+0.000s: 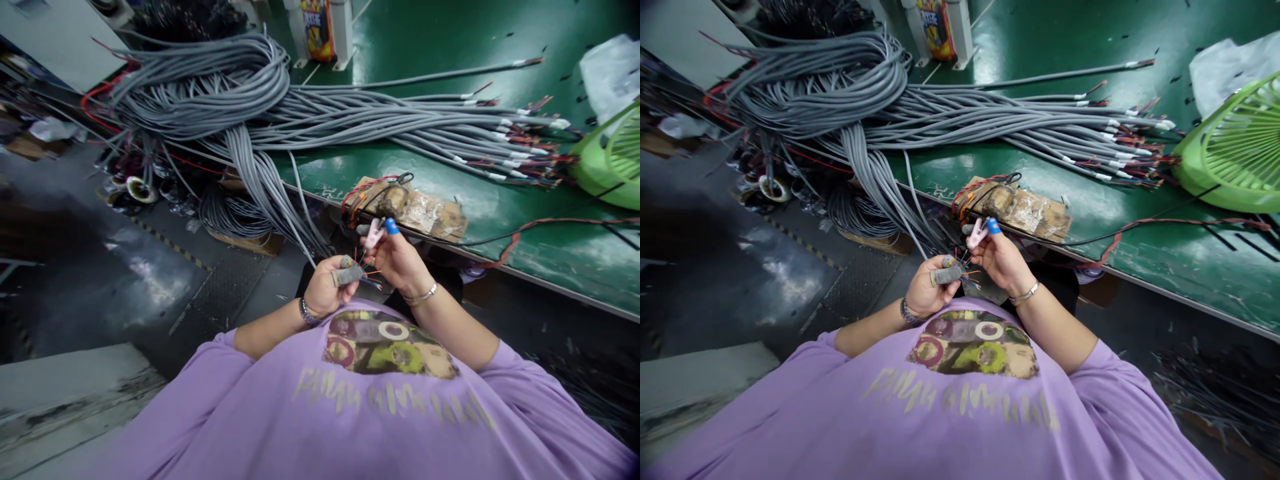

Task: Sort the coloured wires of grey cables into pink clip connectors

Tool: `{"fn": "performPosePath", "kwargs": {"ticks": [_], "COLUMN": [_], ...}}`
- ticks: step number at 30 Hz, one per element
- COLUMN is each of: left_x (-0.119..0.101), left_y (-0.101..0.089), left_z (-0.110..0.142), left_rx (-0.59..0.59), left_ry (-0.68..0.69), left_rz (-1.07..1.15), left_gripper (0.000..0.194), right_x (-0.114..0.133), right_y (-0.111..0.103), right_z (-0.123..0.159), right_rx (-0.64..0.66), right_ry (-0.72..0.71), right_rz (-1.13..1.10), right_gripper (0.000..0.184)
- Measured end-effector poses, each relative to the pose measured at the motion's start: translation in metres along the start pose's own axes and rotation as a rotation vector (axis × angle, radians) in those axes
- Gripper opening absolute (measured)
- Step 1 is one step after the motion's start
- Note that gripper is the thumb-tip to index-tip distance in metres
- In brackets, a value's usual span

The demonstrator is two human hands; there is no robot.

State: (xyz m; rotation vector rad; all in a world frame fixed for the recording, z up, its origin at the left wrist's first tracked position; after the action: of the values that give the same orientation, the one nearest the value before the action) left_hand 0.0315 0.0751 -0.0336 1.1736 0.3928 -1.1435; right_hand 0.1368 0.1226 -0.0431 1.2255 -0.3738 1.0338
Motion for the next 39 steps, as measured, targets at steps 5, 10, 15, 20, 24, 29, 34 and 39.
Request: {"fn": "performPosePath", "kwargs": {"ticks": [5, 10, 15, 20, 24, 29, 34, 39], "left_x": [-0.005, -0.011, -0.013, -0.009, -0.007, -0.004, -0.003, -0.008], "left_y": [0.003, 0.006, 0.003, 0.004, 0.004, 0.003, 0.001, -0.003], "left_z": [-0.007, -0.011, -0.007, -0.007, -0.009, -0.008, -0.002, 0.005], "left_rx": [0.014, 0.014, -0.077, -0.118, -0.133, -0.140, -0.120, -0.152], "left_ry": [0.043, 0.085, 0.124, 0.128, 0.114, 0.078, 0.082, 0.128], "left_rz": [0.002, 0.003, 0.009, -0.006, -0.031, -0.036, -0.014, 0.018], "left_gripper": [0.039, 0.035, 0.031, 0.032, 0.033, 0.034, 0.036, 0.035], "right_x": [0.004, 0.004, 0.005, 0.004, 0.004, 0.001, -0.007, -0.003], "right_y": [-0.003, -0.007, -0.006, -0.007, -0.007, -0.008, -0.007, -0.001], "right_z": [0.002, 0.001, 0.002, 0.001, -0.002, -0.001, 0.001, 0.002], "right_rx": [-0.053, -0.097, -0.087, -0.113, -0.104, -0.110, -0.059, 0.019], "right_ry": [-0.059, -0.056, -0.041, -0.052, -0.068, -0.062, 0.036, 0.038], "right_rz": [-0.001, 0.017, -0.007, -0.055, -0.046, -0.042, -0.058, 0.028], "right_gripper": [0.044, 0.047, 0.042, 0.038, 0.039, 0.039, 0.051, 0.057]}}
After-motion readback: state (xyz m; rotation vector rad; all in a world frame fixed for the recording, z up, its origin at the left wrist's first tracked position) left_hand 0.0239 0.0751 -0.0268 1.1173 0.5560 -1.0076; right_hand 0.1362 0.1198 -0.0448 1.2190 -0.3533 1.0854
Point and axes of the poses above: each hand's wrist, its own z-axis away from the middle knuckle, its own y-axis out of the palm, x = y × z, the point moved 9 cm from there along -z, towards the middle knuckle, and after that the axes turned 9 degrees about z, right-handed, at the moved point
